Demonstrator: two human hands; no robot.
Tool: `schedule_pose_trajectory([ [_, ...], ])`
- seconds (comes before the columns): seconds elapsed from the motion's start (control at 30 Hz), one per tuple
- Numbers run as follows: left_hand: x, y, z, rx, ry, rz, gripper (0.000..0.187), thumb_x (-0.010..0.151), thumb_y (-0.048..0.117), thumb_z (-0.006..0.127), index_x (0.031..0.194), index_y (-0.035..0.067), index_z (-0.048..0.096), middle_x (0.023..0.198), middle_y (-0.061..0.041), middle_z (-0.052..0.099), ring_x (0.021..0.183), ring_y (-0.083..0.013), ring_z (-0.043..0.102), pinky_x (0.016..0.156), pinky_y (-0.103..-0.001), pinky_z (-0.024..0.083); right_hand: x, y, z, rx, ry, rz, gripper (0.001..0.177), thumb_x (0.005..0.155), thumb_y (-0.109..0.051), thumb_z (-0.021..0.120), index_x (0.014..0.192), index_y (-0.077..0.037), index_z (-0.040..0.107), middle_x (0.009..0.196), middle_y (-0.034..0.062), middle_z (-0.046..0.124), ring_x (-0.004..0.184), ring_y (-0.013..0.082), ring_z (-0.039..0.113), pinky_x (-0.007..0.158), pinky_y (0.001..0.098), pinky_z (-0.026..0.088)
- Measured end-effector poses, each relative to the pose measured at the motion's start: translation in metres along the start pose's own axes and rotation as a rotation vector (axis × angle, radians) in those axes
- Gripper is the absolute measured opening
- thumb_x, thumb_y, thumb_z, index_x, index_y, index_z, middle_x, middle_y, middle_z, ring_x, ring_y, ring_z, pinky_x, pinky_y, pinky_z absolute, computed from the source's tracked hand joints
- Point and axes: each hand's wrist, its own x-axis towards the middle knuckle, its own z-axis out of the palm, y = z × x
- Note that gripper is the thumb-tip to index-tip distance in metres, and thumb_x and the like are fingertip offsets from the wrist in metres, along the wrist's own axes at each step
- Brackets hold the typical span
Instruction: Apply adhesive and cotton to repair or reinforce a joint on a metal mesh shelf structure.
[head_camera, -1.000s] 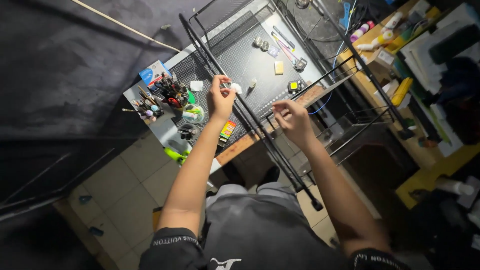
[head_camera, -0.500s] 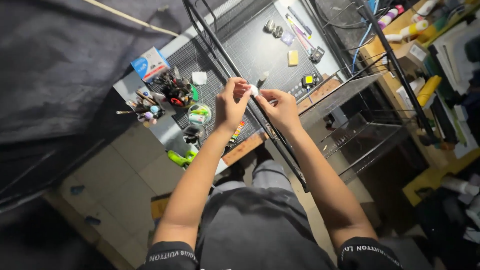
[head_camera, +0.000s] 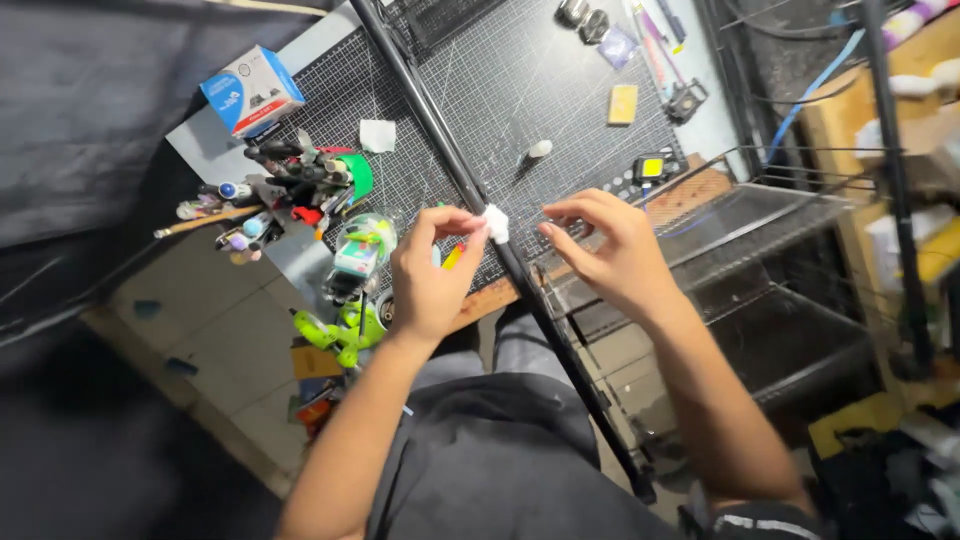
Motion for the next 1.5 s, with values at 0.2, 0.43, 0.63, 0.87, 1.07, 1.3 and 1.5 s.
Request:
schedule_pose_trajectory([
  [0.2,-0.011,0.001,0.009,-0.151,0.016,-0.196,0.034,0.091,-0.005,0.078,0.118,-0.001,0.057,0.107,-0.013,0.073,0.1,-0.0171,0.072,0.093,-0.031,0.058,0.024,0.026,-0.018,-0.221,-0.139,-0.091,0.021,0.091,-0.014,0.078,0.108,-0.003,0.073,0.097,0.0093,0.07,0.09,0.0242,0.067,0.079,0.0366,0.053],
  [0.43,-0.011,0.005,0.016,-0.304,0.105,-0.338,0.036,0.089,-0.009,0.077,0.116,0.0,0.055,0.104,-0.01,0.07,0.097,-0.0148,0.071,0.09,-0.029,0.058,0.063,0.03,-0.036,-0.478,-0.267,-0.178,0.031,0.087,-0.021,0.077,0.111,-0.003,0.068,0.098,0.0116,0.067,0.093,0.0306,0.066,0.078,0.0419,0.055],
  [0.63,-0.011,0.008,0.015,-0.332,0.102,-0.357,0.035,0.09,-0.014,0.076,0.112,0.002,0.055,0.113,-0.008,0.06,0.099,-0.0122,0.061,0.092,-0.028,0.055,0.073,0.03,-0.027,-0.438,-0.391,-0.248,0.029,0.086,-0.018,0.075,0.107,-0.002,0.066,0.096,0.0122,0.065,0.09,0.0312,0.066,0.074,0.0423,0.056],
  [0.87,-0.023,-0.006,0.011,-0.666,0.137,-0.557,0.038,0.089,-0.017,0.07,0.115,0.002,0.05,0.113,-0.01,0.06,0.1,-0.0144,0.063,0.091,-0.029,0.055,0.06,0.009,-0.009,-0.129,-0.484,-0.098,0.03,0.082,-0.03,0.081,0.095,-0.005,0.069,0.083,0.0084,0.064,0.072,0.0266,0.066,0.062,0.0394,0.055],
  [1.07,-0.038,-0.013,0.011,-0.716,0.131,-0.598,0.036,0.092,-0.017,0.07,0.116,0.001,0.05,0.113,-0.011,0.06,0.101,-0.0158,0.065,0.092,-0.031,0.057,0.03,0.008,0.013,-0.054,-0.269,-0.166,0.027,0.079,-0.019,0.085,0.094,-0.005,0.068,0.082,0.0074,0.063,0.074,0.0261,0.064,0.06,0.0379,0.052],
  [1.3,-0.041,-0.021,0.013,-0.807,0.133,-0.675,0.031,0.094,-0.014,0.066,0.115,0.001,0.049,0.111,-0.011,0.063,0.105,-0.0176,0.067,0.096,-0.035,0.06,0.031,0.008,0.016,-0.007,-0.223,-0.161,0.022,0.08,-0.008,0.083,0.095,-0.004,0.068,0.082,0.0067,0.063,0.073,0.024,0.063,0.061,0.0356,0.05],
  [1.5,-0.046,-0.031,0.018,-0.753,0.06,-0.675,0.034,0.092,-0.016,0.067,0.115,0.001,0.049,0.115,-0.01,0.062,0.108,-0.015,0.065,0.098,-0.03,0.055,0.029,0.013,0.013,-0.009,-0.228,-0.142,0.017,0.081,-0.006,0.081,0.092,-0.003,0.068,0.082,0.0074,0.063,0.074,0.0234,0.062,0.062,0.0354,0.049],
])
